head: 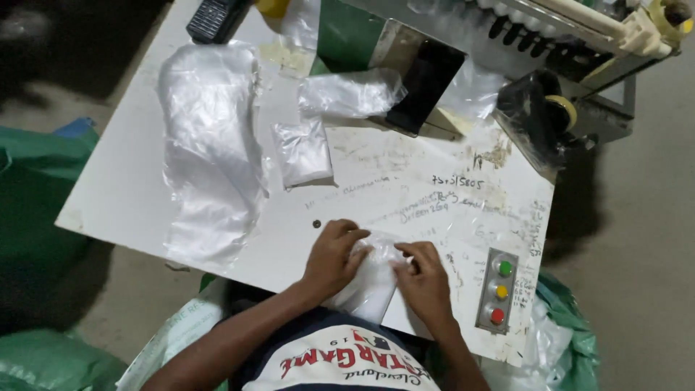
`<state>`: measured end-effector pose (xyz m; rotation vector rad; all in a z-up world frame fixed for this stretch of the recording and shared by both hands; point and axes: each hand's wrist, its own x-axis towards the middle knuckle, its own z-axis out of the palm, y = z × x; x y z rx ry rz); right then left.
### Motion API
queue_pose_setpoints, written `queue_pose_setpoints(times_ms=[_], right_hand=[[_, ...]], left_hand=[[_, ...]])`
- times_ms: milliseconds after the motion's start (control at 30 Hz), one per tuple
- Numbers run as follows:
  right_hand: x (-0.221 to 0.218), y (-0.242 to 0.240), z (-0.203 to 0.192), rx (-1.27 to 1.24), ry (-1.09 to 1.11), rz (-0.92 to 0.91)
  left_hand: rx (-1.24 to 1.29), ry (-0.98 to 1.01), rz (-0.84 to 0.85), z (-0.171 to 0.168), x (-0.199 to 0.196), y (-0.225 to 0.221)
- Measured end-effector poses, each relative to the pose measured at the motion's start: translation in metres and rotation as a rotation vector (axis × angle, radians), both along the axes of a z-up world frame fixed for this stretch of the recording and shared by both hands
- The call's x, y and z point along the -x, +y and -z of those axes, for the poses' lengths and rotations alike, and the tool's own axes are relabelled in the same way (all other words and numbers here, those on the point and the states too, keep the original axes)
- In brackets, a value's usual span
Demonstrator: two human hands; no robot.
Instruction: The person is folding small plastic bags and placing them into a larger plastic bag for bulk packaging.
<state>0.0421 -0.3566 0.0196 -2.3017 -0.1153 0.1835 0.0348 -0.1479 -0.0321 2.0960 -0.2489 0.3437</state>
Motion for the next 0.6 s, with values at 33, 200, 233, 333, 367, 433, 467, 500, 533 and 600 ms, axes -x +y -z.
queue_pose_setpoints(times_ms=[33,200,233,333,367,433,467,500,533,600], right_hand=[[0.004,-0.004,0.011,-0.003,-0.002,-0.004],[-0.005,-0.001,0.009,0.138,0.057,-0.321],[-0.008,-0.002,0.006,0.136,0.047,-0.320],[-0.004,-0.007,0.005,0.165,0.175,-0.185],[-0.004,-0.008,0.009,0.087,0.131,-0.249],[-0.002,-0.010,0.017,0.012,0.088,-0.298],[-0.002,-0.009,0.021,0.096,0.008,-0.312],[-0.003,-0.010,0.025,0.182,-0.070,-0.325],[-0.006,-0.007,0.020,0.180,-0.068,-0.290],[-0.012,-0.007,0.012,0.059,-0.003,-0.391]], left_hand=[[-0.003,-0.002,-0.004,0.007,0.000,-0.004],[-0.300,0.085,0.488,-0.010,-0.021,-0.004],[-0.305,0.076,0.487,-0.010,-0.021,0.000],[-0.388,0.310,0.462,-0.005,-0.015,0.010],[-0.368,0.201,0.454,0.002,-0.016,0.012],[-0.345,0.092,0.462,0.008,-0.013,0.011],[-0.361,0.034,0.421,0.007,-0.013,0.009],[-0.375,-0.025,0.381,0.007,-0.014,0.007],[-0.378,-0.033,0.415,0.003,-0.019,0.009],[-0.198,0.555,0.339,-0.003,-0.028,0.009]])
